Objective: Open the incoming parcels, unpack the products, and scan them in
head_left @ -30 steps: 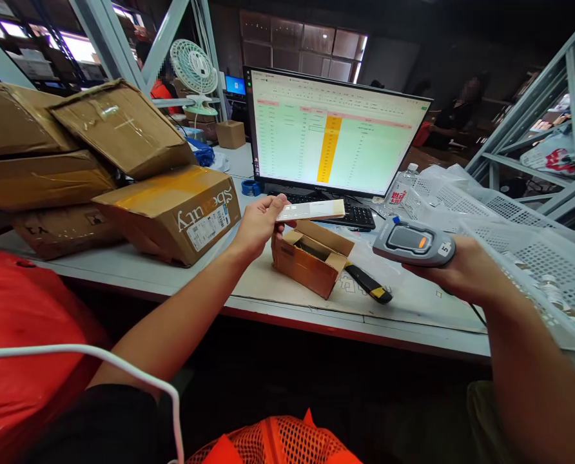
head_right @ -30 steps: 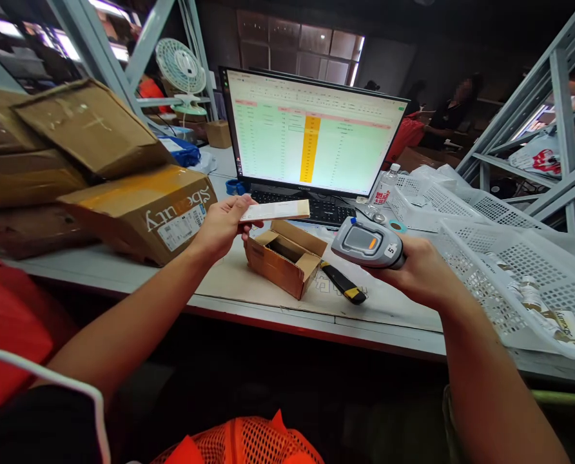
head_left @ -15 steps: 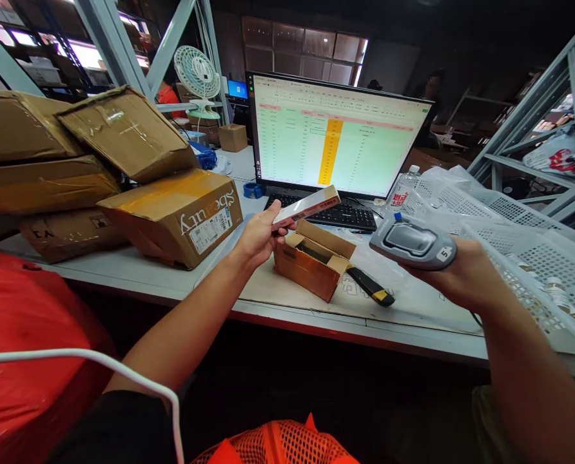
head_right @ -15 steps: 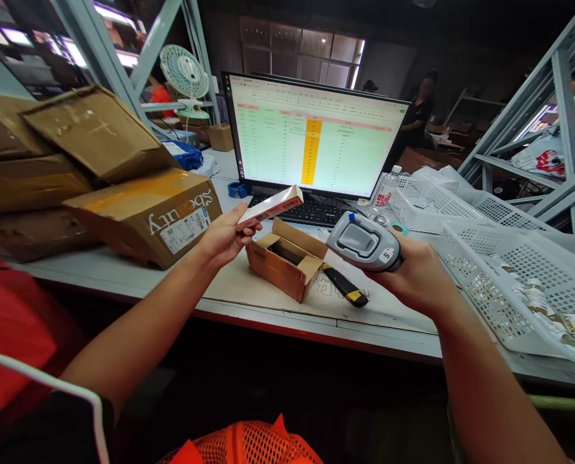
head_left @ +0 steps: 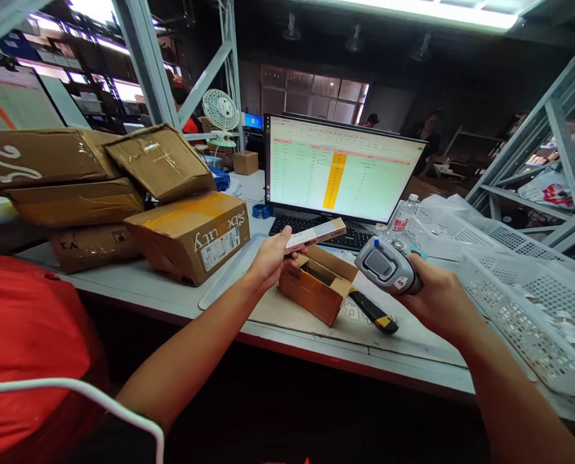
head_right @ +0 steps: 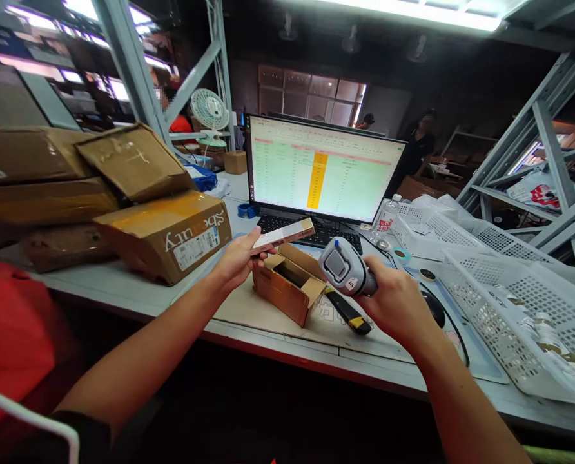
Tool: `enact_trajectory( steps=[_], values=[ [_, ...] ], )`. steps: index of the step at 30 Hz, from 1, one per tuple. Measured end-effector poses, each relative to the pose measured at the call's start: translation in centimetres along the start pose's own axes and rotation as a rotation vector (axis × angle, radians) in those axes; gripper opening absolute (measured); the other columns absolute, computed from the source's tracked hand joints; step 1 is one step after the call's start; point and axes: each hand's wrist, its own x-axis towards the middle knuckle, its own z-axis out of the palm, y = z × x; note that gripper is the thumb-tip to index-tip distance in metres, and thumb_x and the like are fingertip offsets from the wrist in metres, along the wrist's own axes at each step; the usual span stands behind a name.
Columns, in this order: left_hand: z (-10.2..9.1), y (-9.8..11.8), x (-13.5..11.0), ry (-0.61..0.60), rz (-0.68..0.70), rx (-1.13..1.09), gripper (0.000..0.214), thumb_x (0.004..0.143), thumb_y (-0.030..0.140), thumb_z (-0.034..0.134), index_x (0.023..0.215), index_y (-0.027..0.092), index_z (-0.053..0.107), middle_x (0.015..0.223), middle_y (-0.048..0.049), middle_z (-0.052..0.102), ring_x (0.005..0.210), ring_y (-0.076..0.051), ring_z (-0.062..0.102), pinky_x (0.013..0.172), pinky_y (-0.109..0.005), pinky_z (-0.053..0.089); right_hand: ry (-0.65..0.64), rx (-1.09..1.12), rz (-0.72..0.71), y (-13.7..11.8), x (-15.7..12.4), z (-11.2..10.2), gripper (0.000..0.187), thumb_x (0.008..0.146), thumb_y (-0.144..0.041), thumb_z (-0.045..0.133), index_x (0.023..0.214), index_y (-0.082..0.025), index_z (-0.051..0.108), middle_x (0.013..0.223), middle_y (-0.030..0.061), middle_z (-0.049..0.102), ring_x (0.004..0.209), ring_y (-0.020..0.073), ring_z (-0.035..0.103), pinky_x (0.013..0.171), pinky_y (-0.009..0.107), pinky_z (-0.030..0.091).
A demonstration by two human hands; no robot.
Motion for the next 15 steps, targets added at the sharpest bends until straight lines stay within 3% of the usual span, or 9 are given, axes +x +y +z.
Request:
enact_trajectory(
  steps=[3,6,10,12,15],
  values=[
    [-1.5,0.2,0.8,0.016,0.059,-0.006,0.039,0.103,0.047,0.068,0.094,0.009,0.071,0.075,-0.0095,0.073,0.055,-0.009,0.055,0.044,-0.016,0.043,-0.026,-0.056,0.117,3.4,0.8,1.3,0.033,0.088,-0.052,0.067,0.104,-0.024,0.066,0.079,0.0057,0.073,0.068,0.0259,0.067,0.058,0.031,0.038],
    [-3.9,0.4,2.3,0.053,0.128,0.001,0.037,0.093,0.045,0.080,0.092,0.012,0.064,0.079,-0.0082,0.074,0.059,-0.009,0.059,0.050,-0.017,0.047,-0.138,-0.113,0.248,8.1,1.5,3.9,0.042,0.092,-0.055,0.060,0.113,-0.020,0.069,0.089,0.0094,0.077,0.078,0.0297,0.072,0.063,0.033,0.044],
    [-7.3,-0.1,4.6,0.115,0.151,0.097,0.042,0.082,0.039,0.088,0.094,0.016,0.054,0.087,-0.0091,0.077,0.068,-0.011,0.067,0.062,-0.021,0.054,-0.277,-0.175,0.370,13.6,0.7,8.5,0.053,0.093,-0.037,0.057,0.136,-0.008,0.065,0.115,0.0201,0.079,0.102,0.0344,0.075,0.086,0.041,0.054],
    [-8.8,-0.7,5.5,0.129,0.145,0.131,0.047,0.078,0.038,0.089,0.095,0.018,0.050,0.090,-0.0098,0.078,0.070,-0.013,0.069,0.065,-0.023,0.055,-0.303,-0.192,0.393,15.0,-0.4,10.7,0.057,0.093,-0.032,0.057,0.142,-0.004,0.062,0.127,0.0229,0.076,0.116,0.0352,0.073,0.098,0.044,0.053],
    [-10.4,-1.8,6.5,0.123,0.126,0.195,0.055,0.070,0.040,0.092,0.100,0.019,0.050,0.093,-0.0103,0.079,0.068,-0.014,0.069,0.064,-0.024,0.052,-0.327,-0.204,0.424,15.3,-2.2,13.0,0.068,0.093,-0.034,0.058,0.152,-0.001,0.052,0.132,0.0260,0.073,0.123,0.0377,0.070,0.102,0.047,0.053]
  ],
)
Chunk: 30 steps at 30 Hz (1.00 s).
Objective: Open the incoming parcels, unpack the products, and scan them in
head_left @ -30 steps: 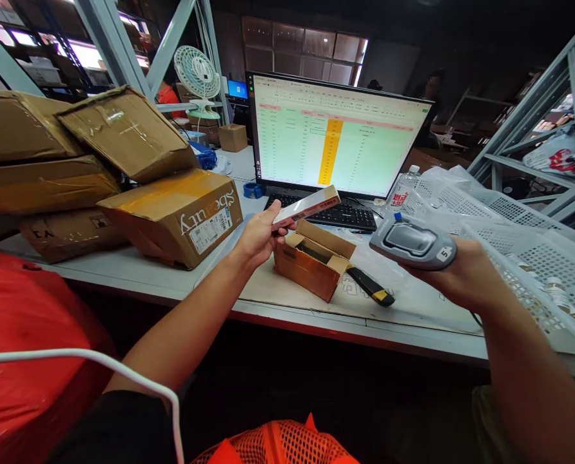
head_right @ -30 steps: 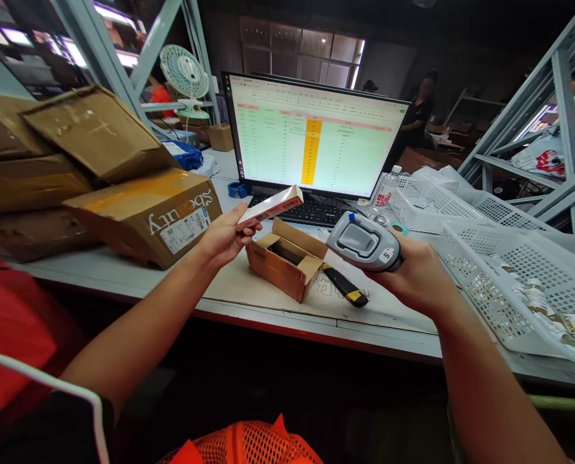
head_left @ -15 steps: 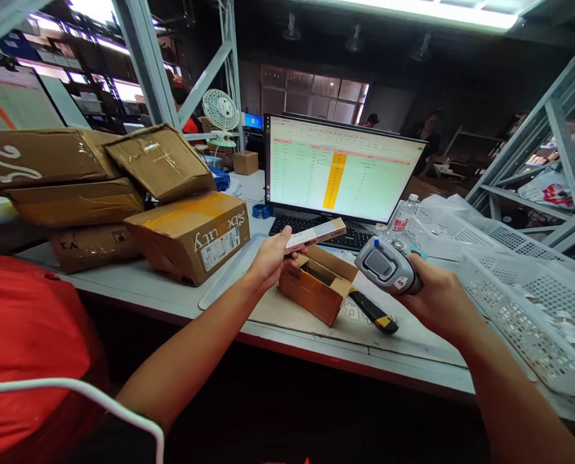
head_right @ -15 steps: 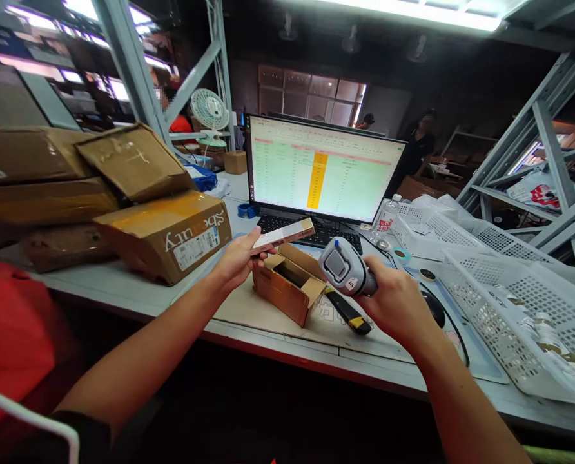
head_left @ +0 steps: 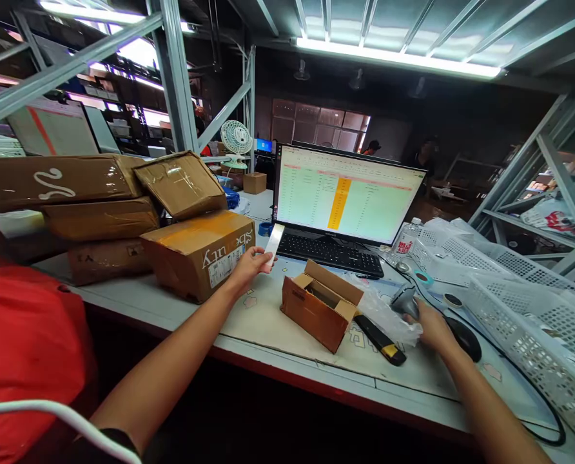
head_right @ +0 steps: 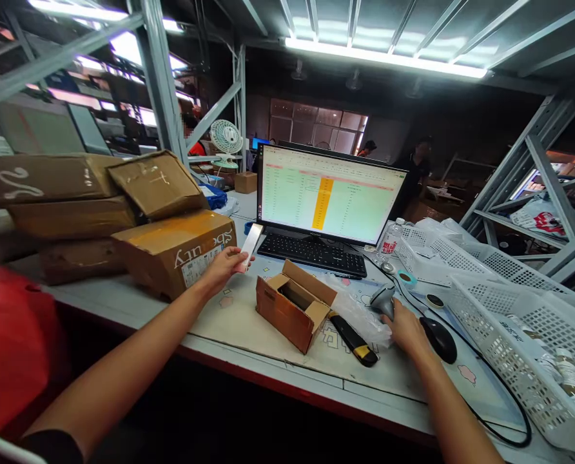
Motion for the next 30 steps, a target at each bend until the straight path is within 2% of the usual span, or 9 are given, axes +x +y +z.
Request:
enact_trajectory(
  steps=[2,5,9,12,16,19,22,25,30],
  values=[
    [-0.4,-0.8,0.5,-0.035,-0.013,0.058,0.064,0.064,0.041,0.095,0.107,0.018,0.054,0.093,-0.0106,0.079,0.071,-0.016,0.069,0.064,-0.025,0.052,-0.007,0.006,0.027,0.1,-0.7,1.0,0.076,0.093,-0.039,0.059,0.158,-0.001,0.046,0.134,0.0275,0.071,0.122,0.0401,0.070,0.100,0.048,0.054],
    [-0.7,-1.7,1.2,-0.111,-0.027,0.148,0.069,0.057,0.046,0.095,0.110,0.016,0.061,0.090,-0.0108,0.078,0.078,-0.022,0.070,0.065,-0.029,0.052,0.011,0.025,0.066,1.5,-1.0,1.1,0.083,0.094,-0.054,0.054,0.161,-0.005,0.045,0.136,0.0255,0.071,0.120,0.0416,0.070,0.098,0.051,0.056],
    [-0.4,-2.7,2.9,-0.157,-0.016,0.255,0.057,0.060,0.052,0.084,0.100,0.017,0.064,0.093,-0.0099,0.075,0.082,-0.022,0.069,0.067,-0.029,0.051,0.219,0.067,0.064,6.8,-0.1,0.6,0.080,0.095,-0.070,0.041,0.140,-0.010,0.066,0.127,0.0224,0.074,0.118,0.0405,0.070,0.105,0.053,0.054],
    [0.0,-3.6,4.2,-0.138,-0.015,0.336,0.044,0.067,0.052,0.072,0.093,0.020,0.057,0.085,-0.0061,0.071,0.075,-0.021,0.066,0.062,-0.028,0.048,0.388,0.070,0.049,11.4,-0.2,1.3,0.073,0.091,-0.073,0.041,0.122,-0.016,0.074,0.127,0.0209,0.073,0.124,0.0438,0.066,0.110,0.058,0.051],
    [0.0,-4.5,4.4,-0.097,0.047,0.467,0.039,0.073,0.055,0.069,0.091,0.022,0.058,0.076,-0.0025,0.064,0.070,-0.022,0.060,0.062,-0.030,0.042,0.424,0.145,0.021,14.8,-1.3,3.7,0.066,0.087,-0.071,0.049,0.120,-0.020,0.074,0.125,0.0173,0.073,0.120,0.0411,0.069,0.112,0.056,0.052],
    [-0.6,-5.2,3.4,-0.100,0.183,0.671,0.043,0.075,0.059,0.074,0.097,0.023,0.064,0.085,-0.0040,0.069,0.080,-0.027,0.063,0.070,-0.032,0.042,0.454,0.190,0.022,15.5,-1.9,5.2,0.065,0.086,-0.068,0.052,0.125,-0.021,0.072,0.130,0.0165,0.070,0.124,0.0396,0.068,0.115,0.055,0.051],
    [-1.1,-5.7,2.5,-0.171,0.280,0.854,0.045,0.083,0.064,0.067,0.106,0.026,0.066,0.096,-0.0054,0.075,0.088,-0.031,0.068,0.076,-0.033,0.044,0.434,0.160,0.056,15.3,-2.0,5.5,0.064,0.087,-0.064,0.052,0.130,-0.021,0.071,0.134,0.0169,0.068,0.124,0.0402,0.067,0.114,0.057,0.051],
    [-1.2,-6.0,2.3,-0.210,0.294,0.909,0.046,0.090,0.068,0.057,0.103,0.025,0.069,0.095,-0.0069,0.076,0.090,-0.032,0.069,0.077,-0.035,0.045,0.380,0.146,0.100,14.7,-2.2,5.1,0.061,0.088,-0.059,0.050,0.130,-0.020,0.071,0.136,0.0173,0.067,0.123,0.0396,0.067,0.113,0.056,0.052],
    [-1.3,-6.2,2.9,-0.224,0.298,0.919,0.049,0.093,0.069,0.048,0.095,0.024,0.068,0.084,-0.0059,0.073,0.081,-0.030,0.067,0.072,-0.034,0.042,0.355,0.168,0.121,13.7,-2.5,4.5,0.055,0.087,-0.050,0.052,0.131,-0.021,0.069,0.141,0.0168,0.065,0.128,0.0366,0.065,0.118,0.050,0.048]
  ],
)
